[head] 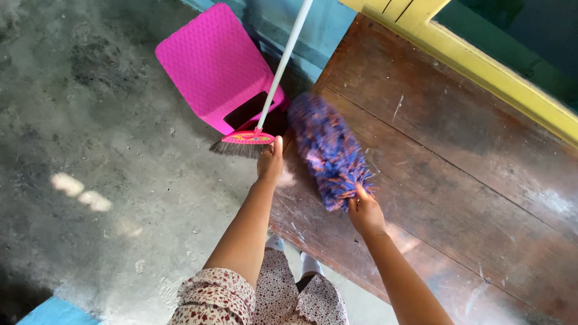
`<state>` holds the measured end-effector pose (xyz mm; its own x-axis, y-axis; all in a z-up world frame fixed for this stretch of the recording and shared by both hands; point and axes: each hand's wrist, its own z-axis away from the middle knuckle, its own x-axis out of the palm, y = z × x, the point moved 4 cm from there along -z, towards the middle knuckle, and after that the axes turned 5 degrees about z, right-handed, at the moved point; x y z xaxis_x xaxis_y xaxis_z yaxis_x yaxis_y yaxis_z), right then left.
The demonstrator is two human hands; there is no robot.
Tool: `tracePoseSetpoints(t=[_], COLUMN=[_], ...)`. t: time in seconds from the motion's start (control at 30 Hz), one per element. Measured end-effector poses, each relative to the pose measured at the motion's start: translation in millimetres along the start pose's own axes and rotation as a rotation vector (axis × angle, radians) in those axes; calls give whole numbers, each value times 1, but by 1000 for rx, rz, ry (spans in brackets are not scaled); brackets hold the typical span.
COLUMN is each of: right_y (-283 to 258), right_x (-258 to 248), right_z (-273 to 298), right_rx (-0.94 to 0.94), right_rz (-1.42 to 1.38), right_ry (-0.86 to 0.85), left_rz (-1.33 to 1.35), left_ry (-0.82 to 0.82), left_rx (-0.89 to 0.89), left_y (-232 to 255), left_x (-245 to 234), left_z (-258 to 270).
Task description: The person sweeps a concrete floor with a broom, then uses a duster to wipe a wooden table and the top of a white appliance. The person places the broom aside and continues dusting the surfaces.
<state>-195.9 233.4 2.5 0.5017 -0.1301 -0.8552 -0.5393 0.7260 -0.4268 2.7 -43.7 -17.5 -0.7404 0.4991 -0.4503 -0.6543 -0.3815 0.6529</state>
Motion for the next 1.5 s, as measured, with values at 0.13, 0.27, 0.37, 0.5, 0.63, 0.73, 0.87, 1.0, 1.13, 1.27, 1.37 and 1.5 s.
tracePoseSetpoints(t=[0.13,0.27,0.37,0.5,0.63,0.73,0.87,1.0,1.13,1.27,1.37,1.5], right_y=[9,19,6,-48,-34,-31,-10,-16,-14,-4,14,32], right_x=[-6,-2,0,-38,-38,-31,-5,-22,-33,-30,-17,-9], right_z=[-7,-19,-2,20,15,16,27,34,27,31,43,46], right_rx=[-27,50,35,-108,-48,22,-208,-278,-238,-207,-226,-216], right_rz=[149,59,27,-17,125,111,52,158,244,221,316,404], right_ry=[-28,58,3,-86,-129,-121,-9,-51,-75,-125,-214,-285], left_rz=[9,65,93,138,156,143,37,-91,-431,-588,-795,-906], left_ry=[-53,-76,-88,-96,-97,-91,-66,220,191,177,-130,-265], left_rx=[-14,-11,-33,-33,-14,15,55,566,756,658,270,132], left_y=[26,13,29,30,33,16,13,32,12,-15,9,-43], left_x=[-13,-9,-20,-23,-25,-13,-3,8,44,51,19,35], left_z=[24,16,35,37,42,25,21,43,31,12,40,23])
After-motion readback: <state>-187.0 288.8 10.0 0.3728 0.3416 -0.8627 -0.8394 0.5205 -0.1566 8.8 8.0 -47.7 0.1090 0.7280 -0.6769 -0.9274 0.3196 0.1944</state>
